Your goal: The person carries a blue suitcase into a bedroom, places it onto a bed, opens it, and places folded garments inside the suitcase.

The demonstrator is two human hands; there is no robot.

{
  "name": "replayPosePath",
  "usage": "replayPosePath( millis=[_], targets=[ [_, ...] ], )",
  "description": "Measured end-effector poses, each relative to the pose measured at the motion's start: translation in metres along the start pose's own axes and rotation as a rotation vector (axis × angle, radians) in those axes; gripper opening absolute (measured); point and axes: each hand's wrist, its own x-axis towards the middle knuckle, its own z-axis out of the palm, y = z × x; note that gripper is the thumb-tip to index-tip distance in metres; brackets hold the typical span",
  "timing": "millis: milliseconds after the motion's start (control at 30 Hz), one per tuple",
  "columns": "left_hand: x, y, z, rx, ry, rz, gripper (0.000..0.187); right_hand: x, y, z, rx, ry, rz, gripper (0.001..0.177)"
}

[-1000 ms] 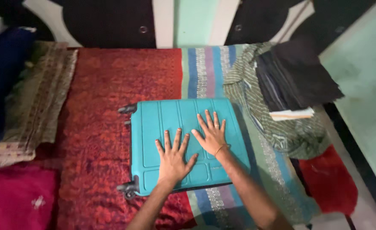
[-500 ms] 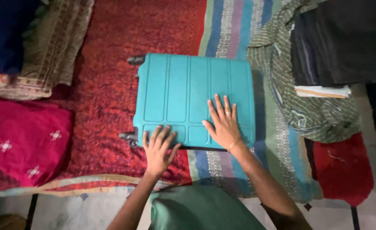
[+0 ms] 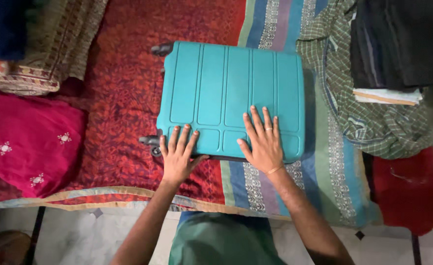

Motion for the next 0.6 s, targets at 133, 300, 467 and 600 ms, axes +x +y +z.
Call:
replayPosePath(
  millis=[133, 300, 467, 600],
  targets=[
    [0.003, 0.001, 0.001, -0.069, 0.105, 0.028, 0.073, -0.003, 0.002, 0.005, -0.008, 0.053, -0.007, 0.066],
    [0.005, 0.0, 0.011, -0.004, 0.18, 0.008, 0.053, -0.007, 0.005, 0.02, -0.042, 0.144, -0.001, 0.055],
    [0.0, 0.011, 0.012, -0.032, 0.199, -0.06, 0.054, -0.02, -0.008, 0.036, -0.082, 0.26, 0.041, 0.052],
    [-0.021, 0.04, 0.016, -0.095, 0.226, -0.075, 0.074, -0.04, -0.025, 0.048, -0.097, 0.358, 0.05, 0.057]
  ],
)
